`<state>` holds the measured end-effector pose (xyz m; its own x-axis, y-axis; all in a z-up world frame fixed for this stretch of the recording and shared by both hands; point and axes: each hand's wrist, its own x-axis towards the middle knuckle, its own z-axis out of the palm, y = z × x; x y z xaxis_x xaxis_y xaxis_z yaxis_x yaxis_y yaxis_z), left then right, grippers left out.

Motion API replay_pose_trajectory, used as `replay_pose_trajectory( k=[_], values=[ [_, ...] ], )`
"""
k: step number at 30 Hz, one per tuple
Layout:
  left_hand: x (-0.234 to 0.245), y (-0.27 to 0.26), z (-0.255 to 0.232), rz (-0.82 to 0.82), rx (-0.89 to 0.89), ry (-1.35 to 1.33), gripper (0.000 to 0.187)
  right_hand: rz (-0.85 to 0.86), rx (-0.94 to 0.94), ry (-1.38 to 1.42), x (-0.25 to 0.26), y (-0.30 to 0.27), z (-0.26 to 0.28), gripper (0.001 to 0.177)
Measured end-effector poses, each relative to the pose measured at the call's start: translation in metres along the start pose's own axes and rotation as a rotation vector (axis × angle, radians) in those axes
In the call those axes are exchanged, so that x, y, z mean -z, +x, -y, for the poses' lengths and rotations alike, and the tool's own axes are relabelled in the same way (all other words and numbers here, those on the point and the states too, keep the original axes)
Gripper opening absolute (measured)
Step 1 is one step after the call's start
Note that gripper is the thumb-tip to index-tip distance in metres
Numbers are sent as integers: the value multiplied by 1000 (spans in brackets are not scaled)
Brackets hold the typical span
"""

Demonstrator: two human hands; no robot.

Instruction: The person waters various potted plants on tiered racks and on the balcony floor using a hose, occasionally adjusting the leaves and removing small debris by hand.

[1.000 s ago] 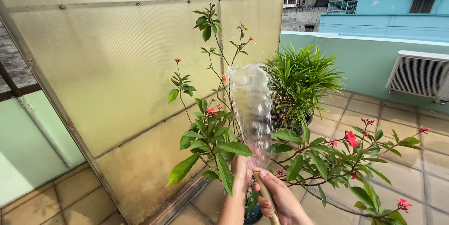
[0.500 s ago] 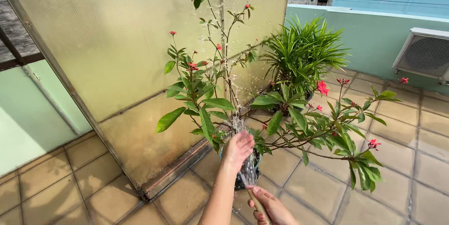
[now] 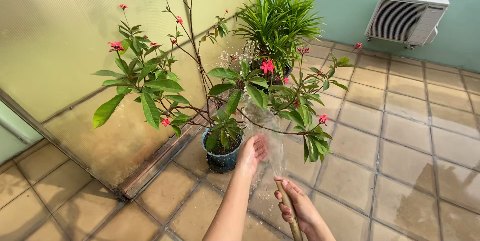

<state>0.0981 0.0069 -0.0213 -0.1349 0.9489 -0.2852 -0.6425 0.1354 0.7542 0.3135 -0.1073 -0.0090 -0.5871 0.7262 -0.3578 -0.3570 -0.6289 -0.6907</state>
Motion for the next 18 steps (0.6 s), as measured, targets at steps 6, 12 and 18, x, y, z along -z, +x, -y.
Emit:
replay_pose_trajectory(
  k=[6,12,18],
  values=[
    [-28,-12,38,19,58,-7,35,-72,38,15,47,-28,1,34],
    [-25,-19,62,65,107,63,39,-87,11,26,59,-39,-13,33],
    [44,-26,36,-171,-61,-153,36,219,-227,-208,1,-32,-36,30]
  ],
)
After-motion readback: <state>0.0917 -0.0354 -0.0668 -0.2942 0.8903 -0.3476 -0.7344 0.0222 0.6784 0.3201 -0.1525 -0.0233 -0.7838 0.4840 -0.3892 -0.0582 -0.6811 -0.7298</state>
